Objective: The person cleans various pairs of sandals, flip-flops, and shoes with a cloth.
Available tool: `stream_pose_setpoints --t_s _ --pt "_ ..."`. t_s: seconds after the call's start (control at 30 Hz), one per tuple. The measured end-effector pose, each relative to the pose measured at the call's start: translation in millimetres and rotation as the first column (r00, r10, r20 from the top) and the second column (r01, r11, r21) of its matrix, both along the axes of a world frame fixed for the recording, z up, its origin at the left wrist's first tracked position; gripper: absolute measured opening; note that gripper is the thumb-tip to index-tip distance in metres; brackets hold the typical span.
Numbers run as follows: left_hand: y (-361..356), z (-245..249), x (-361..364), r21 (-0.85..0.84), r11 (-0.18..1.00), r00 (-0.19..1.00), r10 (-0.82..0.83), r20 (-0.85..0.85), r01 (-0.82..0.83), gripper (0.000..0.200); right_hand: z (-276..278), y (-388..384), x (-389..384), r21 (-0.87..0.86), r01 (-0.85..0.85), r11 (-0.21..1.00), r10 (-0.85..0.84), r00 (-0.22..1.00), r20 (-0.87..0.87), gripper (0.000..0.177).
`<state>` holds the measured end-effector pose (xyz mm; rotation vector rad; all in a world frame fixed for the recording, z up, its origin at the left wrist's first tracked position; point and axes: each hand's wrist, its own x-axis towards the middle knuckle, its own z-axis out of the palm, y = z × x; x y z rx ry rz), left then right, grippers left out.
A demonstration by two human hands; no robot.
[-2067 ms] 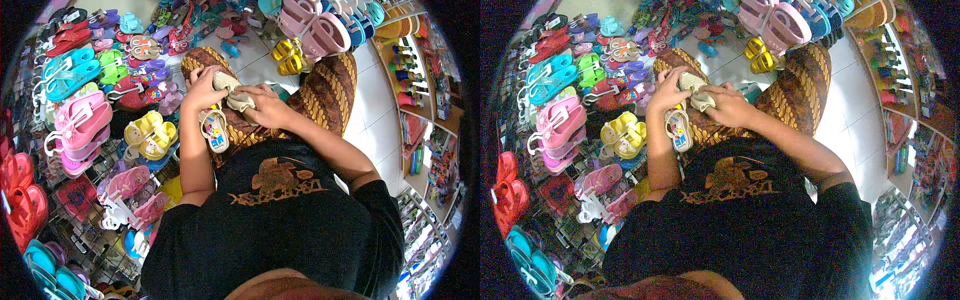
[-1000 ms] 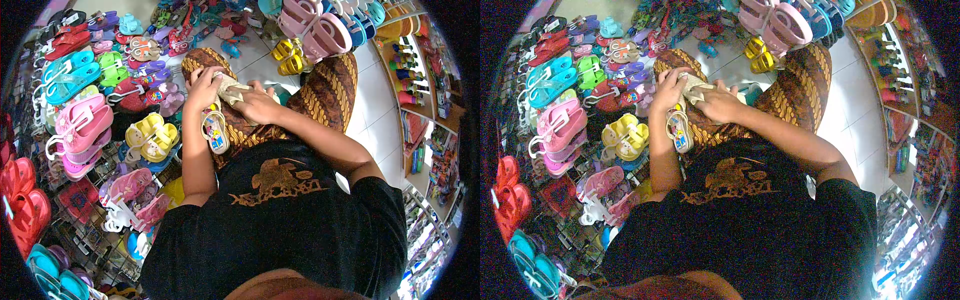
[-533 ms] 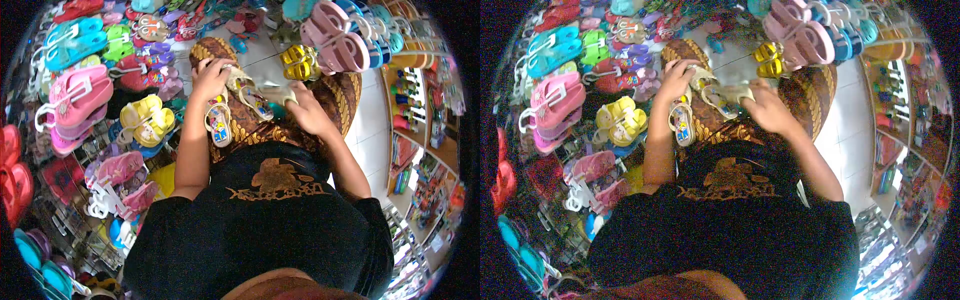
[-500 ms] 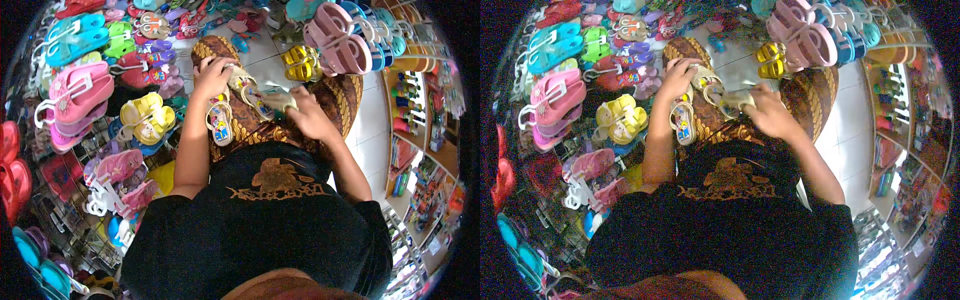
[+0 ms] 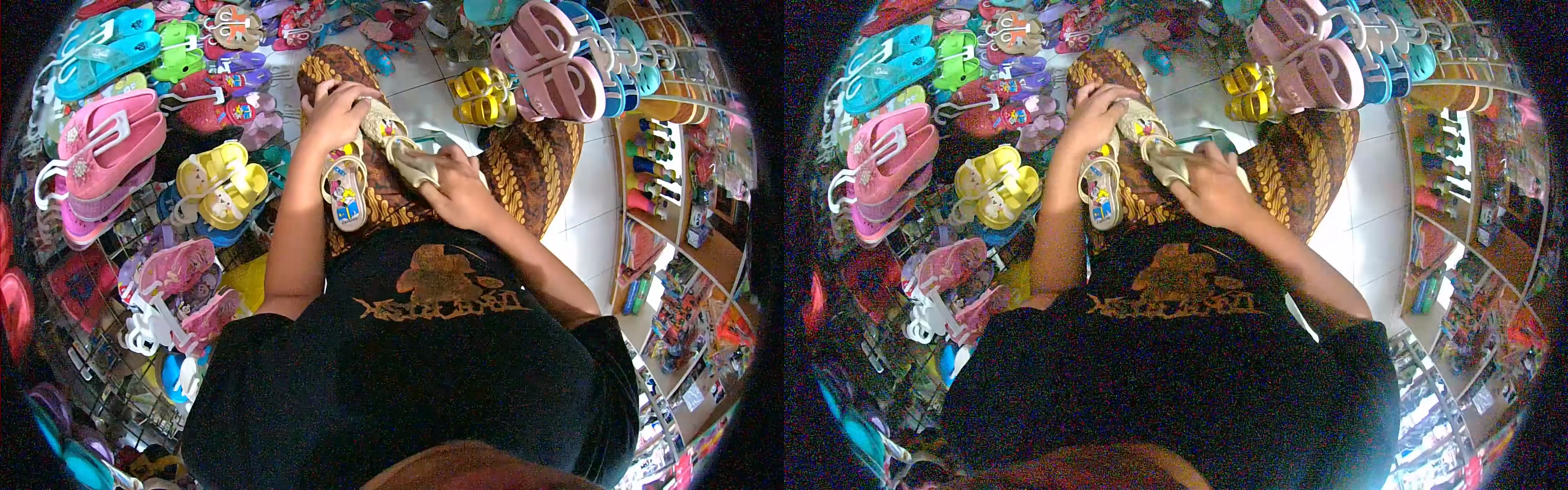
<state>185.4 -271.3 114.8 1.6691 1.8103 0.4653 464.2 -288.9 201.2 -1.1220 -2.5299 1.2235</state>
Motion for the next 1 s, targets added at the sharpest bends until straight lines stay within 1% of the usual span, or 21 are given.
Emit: stream_pose_setpoints --t_s 0.03,0.1,0.13,0.17,0.23,0.27,0.37,0.4,0.47,0.5,0.53,0.57,0.63,0.73,0.77,0.8,0.83,0.87,0.9,0.97,1.0 --pt "-1 4 2 -0.031 0.999 0.999 0.01 -0.036 -0.011 0.027 4 0 7 0.008 -0.027 1.0 0.027 0.998 0.054 0.04" --pt "0 7 4 -0.016 1.0 0.999 0.026 -0.032 -0.027 0.028 6 0 23 0.017 -0.079 0.997 0.075 0.984 0.163 0.04" --pt "0 10 5 -0.016 0.999 0.998 0.037 -0.042 -0.038 0.028 -2 0 29 0.009 -0.071 0.997 0.068 0.984 0.165 0.04" --pt "0 15 7 -0.016 0.999 0.997 0.048 -0.053 -0.049 0.028 -4 0 27 -0.009 -0.023 1.0 0.024 0.991 0.128 0.039" --pt "0 19 10 0.076 0.997 0.995 0.037 -0.09 -0.03 0.027 -5 1 20 -0.046 0.069 0.997 -0.067 0.996 0.059 0.037" --pt "0 20 11 0.121 0.992 0.993 0.034 -0.109 -0.021 0.026 -20 -2 13 -0.031 0.172 0.985 -0.169 0.982 0.079 0.034" --pt "5 6 5 0.008 0.999 0.999 0.036 -0.015 -0.036 0.029 -30 -1 -19 -0.118 0.325 0.938 -0.314 0.944 0.104 0.037" --pt "5 5 5 0.006 1.0 0.999 0.03 -0.018 -0.03 0.029 -19 0 -24 -0.145 0.283 0.948 -0.279 0.959 0.045 0.039" --pt "6 7 4 -0.001 1.0 0.999 0.024 -0.028 -0.024 0.028 -17 -1 -14 -0.119 0.127 0.985 -0.135 0.989 -0.062 0.04" --pt "5 15 7 -0.016 0.999 0.998 0.03 -0.063 -0.031 0.028 -14 1 -6 -0.1 0.044 0.994 -0.055 0.992 -0.113 0.041" --pt "5 24 11 -0.029 0.999 0.995 0.038 -0.097 -0.041 0.028 -5 7 6 -0.133 0.026 0.991 -0.029 0.999 -0.019 0.04" --pt "4 28 15 -0.041 0.998 0.991 0.048 -0.127 -0.053 0.027 6 14 17 -0.147 0.005 0.989 -0.005 1.0 -0.001 0.038" --pt "7 23 16 -0.054 0.996 0.987 0.062 -0.149 -0.071 0.027 19 37 27 -0.305 0.035 0.952 -0.02 0.998 0.055 0.037" --pt "12 17 20 -0.075 0.993 0.984 0.08 -0.158 -0.093 0.028 39 47 16 -0.161 -0.155 0.975 0.123 0.973 -0.195 0.037" --pt "12 18 22 -0.083 0.993 0.984 0.074 -0.16 -0.088 0.028 44 46 5 -0.163 -0.264 0.951 0.216 0.94 -0.264 0.037" --pt "12 21 24 -0.088 0.993 0.985 0.069 -0.16 -0.083 0.029 50 30 -4 -0.146 -0.205 0.968 0.173 0.963 -0.206 0.037" --pt "13 23 26 -0.093 0.993 0.985 0.064 -0.161 -0.079 0.029 63 25 -22 -0.109 -0.352 0.93 0.293 0.886 -0.36 0.039" --pt "15 21 26 -0.101 0.992 0.983 0.054 -0.173 -0.073 0.03 74 18 -36 -0.036 -0.412 0.91 0.387 0.878 -0.282 0.051" --pt "16 22 27 -0.1 0.992 0.982 0.056 -0.178 -0.075 0.03 78 6 -47 0.107 -0.423 0.9 0.434 0.894 -0.116 0.048" --pt "17 24 29 -0.103 0.992 0.98 0.058 -0.19 -0.078 0.03 59 -7 -66 0.291 -0.425 0.857 0.405 0.905 0.129 0.049" --pt "19 23 28 -0.101 0.992 0.978 0.05 -0.201 -0.071 0.031 49 -10 -72 0.325 -0.373 0.869 0.357 0.928 0.111 0.049"
